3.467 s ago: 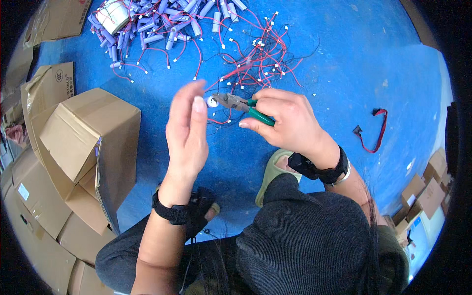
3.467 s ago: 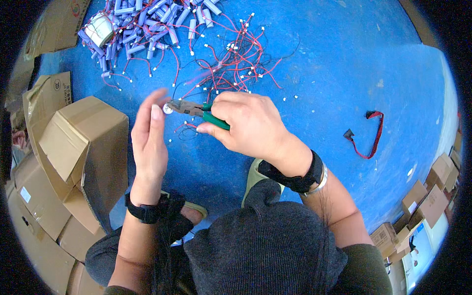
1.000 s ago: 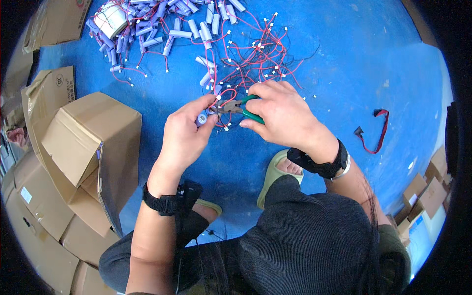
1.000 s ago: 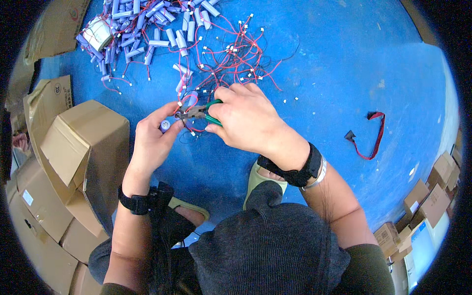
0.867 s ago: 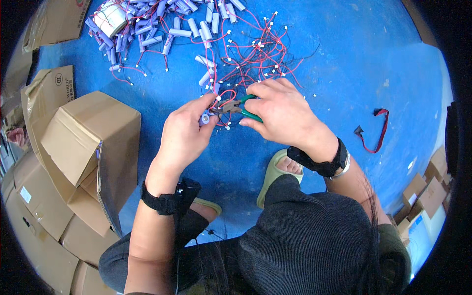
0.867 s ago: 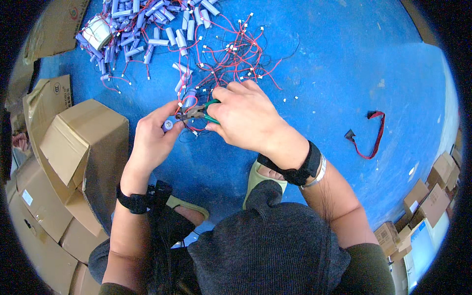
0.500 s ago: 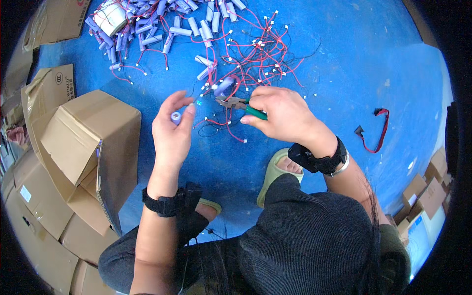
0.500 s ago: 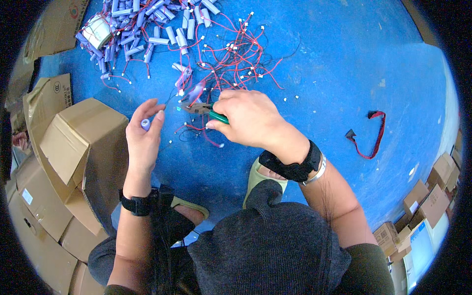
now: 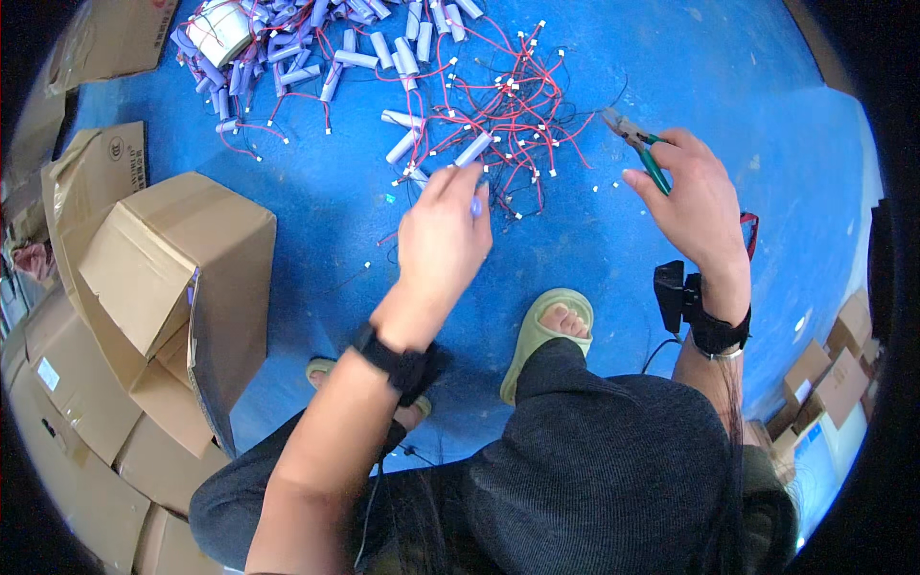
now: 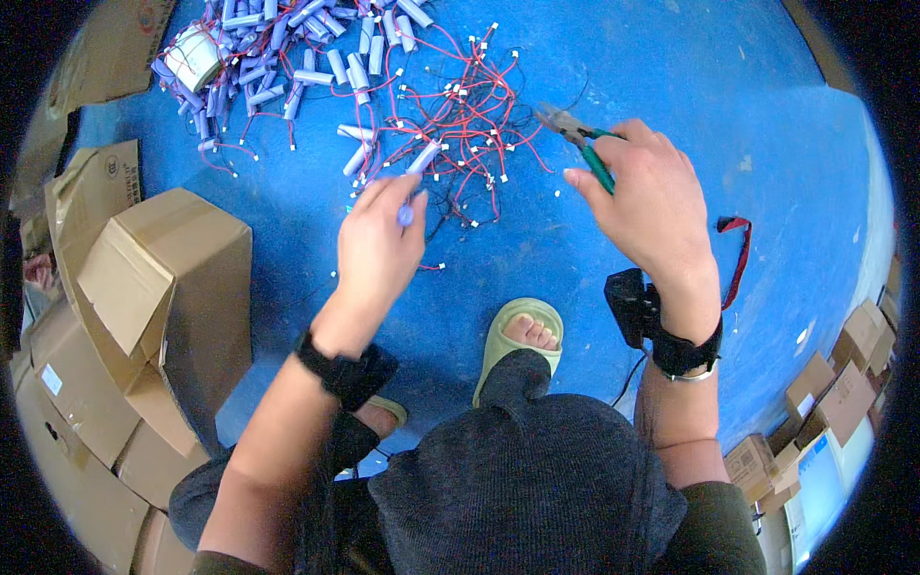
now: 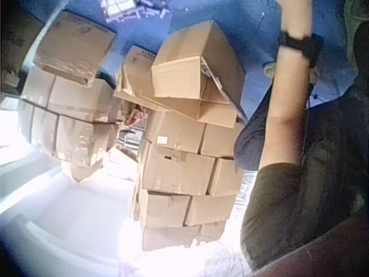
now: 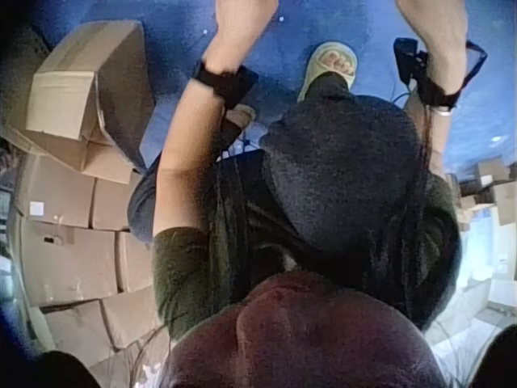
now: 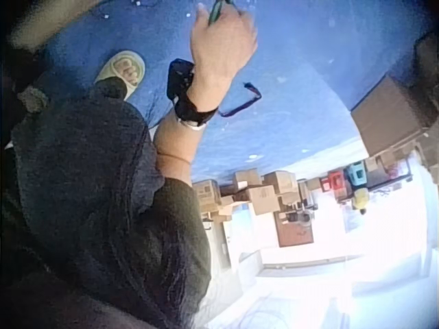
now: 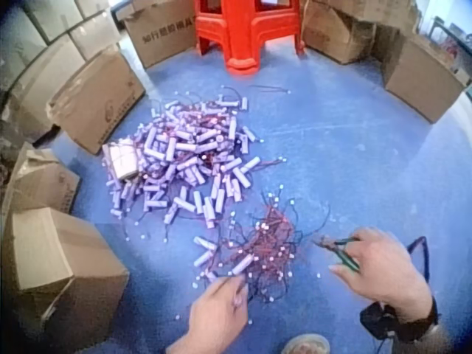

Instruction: Sort and process small purple batteries with attached wires using pliers, then stand up and turn on a standing fan.

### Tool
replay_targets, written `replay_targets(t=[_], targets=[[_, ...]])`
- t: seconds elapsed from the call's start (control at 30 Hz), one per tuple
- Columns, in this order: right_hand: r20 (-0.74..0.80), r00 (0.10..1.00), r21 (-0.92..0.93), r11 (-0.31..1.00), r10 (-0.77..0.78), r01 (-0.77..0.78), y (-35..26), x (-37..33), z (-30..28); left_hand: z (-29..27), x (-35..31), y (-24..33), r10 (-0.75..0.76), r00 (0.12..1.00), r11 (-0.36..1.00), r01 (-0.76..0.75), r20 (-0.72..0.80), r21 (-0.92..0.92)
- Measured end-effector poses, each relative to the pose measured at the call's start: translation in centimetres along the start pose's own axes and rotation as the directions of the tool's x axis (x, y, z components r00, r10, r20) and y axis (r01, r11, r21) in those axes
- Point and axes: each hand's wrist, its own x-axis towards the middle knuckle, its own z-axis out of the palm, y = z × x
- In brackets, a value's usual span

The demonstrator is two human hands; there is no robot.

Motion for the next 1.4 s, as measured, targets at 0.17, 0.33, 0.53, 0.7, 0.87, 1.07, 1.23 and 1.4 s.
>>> replay_targets(t=[0.17, 0.33, 0.53, 0.7, 0.87, 1.07, 1.23, 1.4], targets=[[-0.041, 0.996, 0.187, 0.978, -0.082, 0.089, -1.6, 0.0, 0.7, 2.9, 3.5, -0.8, -0.123, 0.986, 0.976, 0.100, 0.110, 0.194], [-0.003, 0.994, 0.325, 0.940, -0.114, 0.108, -2.5, -0.4, 3.3, 2.9, 3.1, -2.8, -0.072, 0.994, 0.996, 0.068, 0.082, 0.051], [0.040, 0.970, 0.370, 0.906, -0.239, 0.207, -4.0, -0.8, 4.1, -1.3, 0.6, -1.3, -0.366, 0.908, 0.750, 0.416, 0.201, -0.514], [0.136, 0.971, 0.317, 0.938, -0.194, 0.143, -5.6, 0.3, 4.7, -2.5, -0.4, -1.8, -0.428, 0.861, 0.631, 0.503, 0.275, -0.591], [0.195, 0.947, 0.332, 0.925, -0.257, 0.183, -5.7, 0.5, 4.9, -2.6, -0.7, -2.1, -0.414, 0.858, 0.596, 0.508, 0.304, -0.622], [0.264, 0.924, 0.382, 0.910, -0.277, 0.163, -5.6, 0.8, 4.8, -3.0, -0.5, -2.0, -0.381, 0.866, 0.648, 0.501, 0.325, -0.574], [0.222, 0.933, 0.363, 0.912, -0.285, 0.192, -5.8, 0.5, 4.8, -3.2, -0.4, -2.2, -0.345, 0.885, 0.675, 0.466, 0.313, -0.572], [0.171, 0.947, 0.378, 0.906, -0.273, 0.193, -5.8, 0.0, 4.7, -3.1, -0.4, -2.2, -0.297, 0.913, 0.723, 0.407, 0.281, -0.558]])
